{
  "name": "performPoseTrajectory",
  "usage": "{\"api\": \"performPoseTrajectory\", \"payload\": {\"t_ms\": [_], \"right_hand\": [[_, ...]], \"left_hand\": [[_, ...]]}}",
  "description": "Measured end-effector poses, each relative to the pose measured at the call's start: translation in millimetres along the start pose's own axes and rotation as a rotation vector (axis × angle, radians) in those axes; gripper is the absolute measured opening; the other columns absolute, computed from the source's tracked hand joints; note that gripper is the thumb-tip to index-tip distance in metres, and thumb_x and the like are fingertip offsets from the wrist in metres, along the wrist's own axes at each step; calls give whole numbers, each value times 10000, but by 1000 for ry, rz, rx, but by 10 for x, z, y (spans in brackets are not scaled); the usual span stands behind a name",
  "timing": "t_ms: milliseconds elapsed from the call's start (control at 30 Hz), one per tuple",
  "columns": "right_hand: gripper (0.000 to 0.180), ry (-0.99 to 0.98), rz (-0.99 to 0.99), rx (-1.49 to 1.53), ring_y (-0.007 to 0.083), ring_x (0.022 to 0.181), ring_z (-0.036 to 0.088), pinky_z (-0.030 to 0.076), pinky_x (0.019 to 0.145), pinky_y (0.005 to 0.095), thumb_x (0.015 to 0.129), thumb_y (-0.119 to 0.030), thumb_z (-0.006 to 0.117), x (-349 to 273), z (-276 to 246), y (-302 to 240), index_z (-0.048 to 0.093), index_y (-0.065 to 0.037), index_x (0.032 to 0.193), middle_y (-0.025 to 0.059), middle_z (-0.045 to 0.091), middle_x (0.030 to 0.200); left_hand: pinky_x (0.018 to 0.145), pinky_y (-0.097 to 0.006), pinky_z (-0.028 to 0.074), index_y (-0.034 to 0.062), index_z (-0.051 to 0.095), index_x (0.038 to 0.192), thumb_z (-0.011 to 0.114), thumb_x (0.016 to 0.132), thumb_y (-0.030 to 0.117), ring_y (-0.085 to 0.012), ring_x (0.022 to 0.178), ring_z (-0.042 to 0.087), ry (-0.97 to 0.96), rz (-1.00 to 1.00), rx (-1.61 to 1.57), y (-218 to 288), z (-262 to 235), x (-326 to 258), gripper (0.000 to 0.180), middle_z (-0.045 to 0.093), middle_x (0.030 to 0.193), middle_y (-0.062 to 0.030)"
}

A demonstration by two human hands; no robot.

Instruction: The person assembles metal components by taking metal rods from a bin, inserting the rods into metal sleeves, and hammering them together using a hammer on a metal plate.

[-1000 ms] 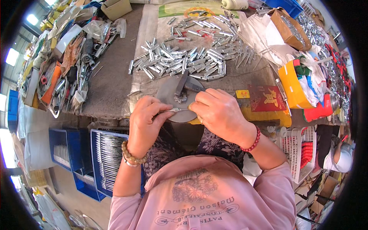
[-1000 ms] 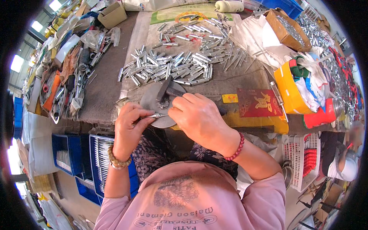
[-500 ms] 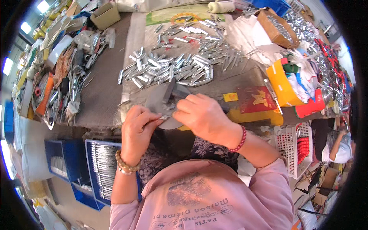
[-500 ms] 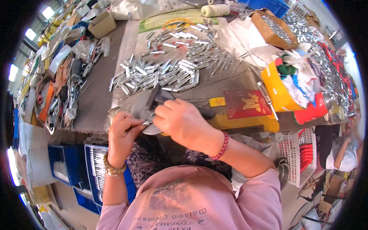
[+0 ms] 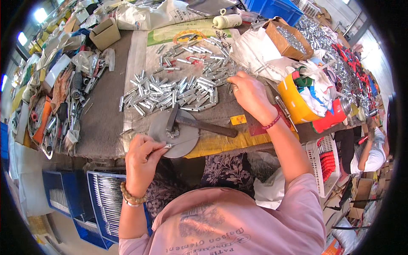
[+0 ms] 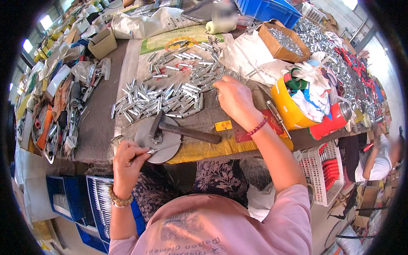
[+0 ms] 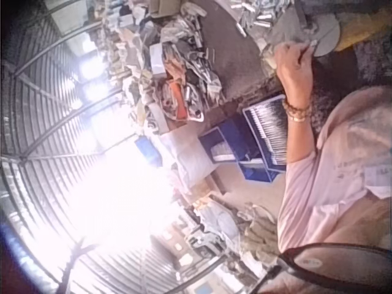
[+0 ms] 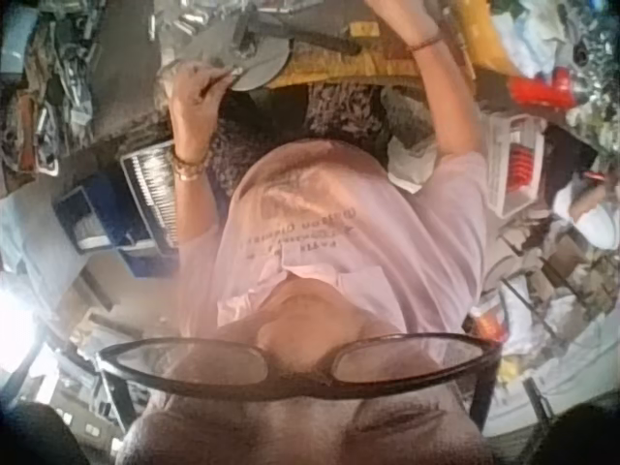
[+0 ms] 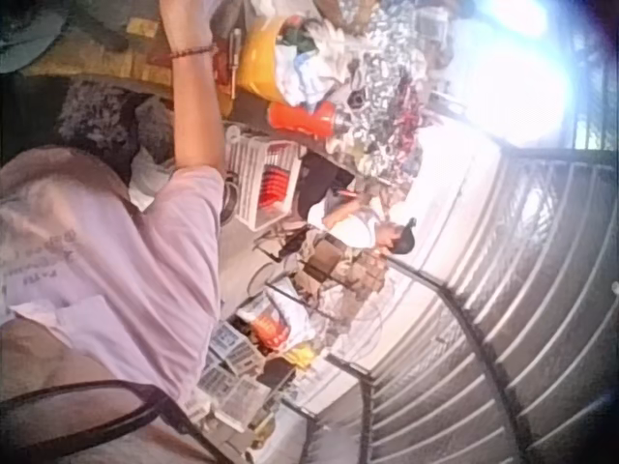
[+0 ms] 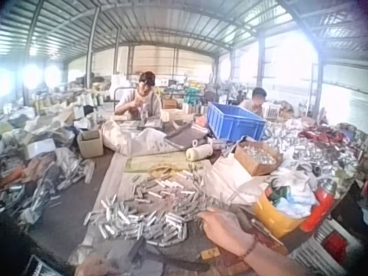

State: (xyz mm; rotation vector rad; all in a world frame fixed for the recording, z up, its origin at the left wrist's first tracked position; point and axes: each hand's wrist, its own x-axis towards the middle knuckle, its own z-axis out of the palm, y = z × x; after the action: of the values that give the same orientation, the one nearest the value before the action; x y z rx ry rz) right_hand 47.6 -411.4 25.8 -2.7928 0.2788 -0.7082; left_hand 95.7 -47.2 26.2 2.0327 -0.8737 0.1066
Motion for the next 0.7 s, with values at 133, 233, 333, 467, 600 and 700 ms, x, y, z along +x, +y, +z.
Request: {"api": "performPoseTrajectory", "payload": {"t_ms": [133, 233, 333, 467, 600, 700], "right_hand": [[218, -89, -29, -73, 393, 981, 692, 561, 856, 503, 908, -50, 600, 91, 35, 5, 761, -56, 1055, 157, 677, 1037], [244, -57, -36, 20, 397, 998, 687, 558, 866, 508, 906, -41, 590, 94, 99, 95, 767, -62, 1072, 162, 675, 1054], [261, -37, 19, 73, 403, 1002, 683, 554, 871, 513, 903, -42, 586, 55, 109, 121, 771, -73, 1084, 163, 671, 1085], [252, -93, 82, 35, 413, 1006, 679, 549, 877, 521, 902, -70, 603, 51, 91, 122, 771, -82, 1090, 161, 665, 1119], [243, -251, 170, 56, 422, 1004, 676, 545, 877, 522, 900, -83, 613, 72, -70, 103, 769, -84, 1086, 165, 663, 1111], [215, -151, 144, 49, 429, 1001, 672, 541, 875, 521, 886, -86, 634, -4, -84, 89, 762, -82, 1059, 166, 661, 1105]], "left_hand": [[695, -311, 460, 8, 776, 954, 827, 790, -44, -206, 813, 596, -22, -31, -17, -19, -9, -28, 180, 610, 894, -67], [699, -310, 462, 12, 776, 957, 826, 799, -37, -206, 815, 597, -25, -35, -21, -31, -9, -33, 173, 612, 902, -67], [700, -311, 465, 12, 774, 961, 827, 799, -40, -207, 818, 601, -34, -30, -27, -39, -8, -31, 178, 614, 908, -69], [699, -310, 466, 9, 771, 960, 829, 794, -45, -208, 820, 603, -20, -28, -35, -31, -2, -37, 184, 615, 908, -68], [700, -311, 469, 5, 766, 961, 829, 791, -52, -209, 821, 605, -22, -32, -36, -21, 2, -31, 189, 616, 912, -70], [700, -308, 469, 3, 765, 965, 827, 795, -55, -206, 821, 605, -30, -41, -51, -20, 8, -31, 190, 616, 916, -70]]}}
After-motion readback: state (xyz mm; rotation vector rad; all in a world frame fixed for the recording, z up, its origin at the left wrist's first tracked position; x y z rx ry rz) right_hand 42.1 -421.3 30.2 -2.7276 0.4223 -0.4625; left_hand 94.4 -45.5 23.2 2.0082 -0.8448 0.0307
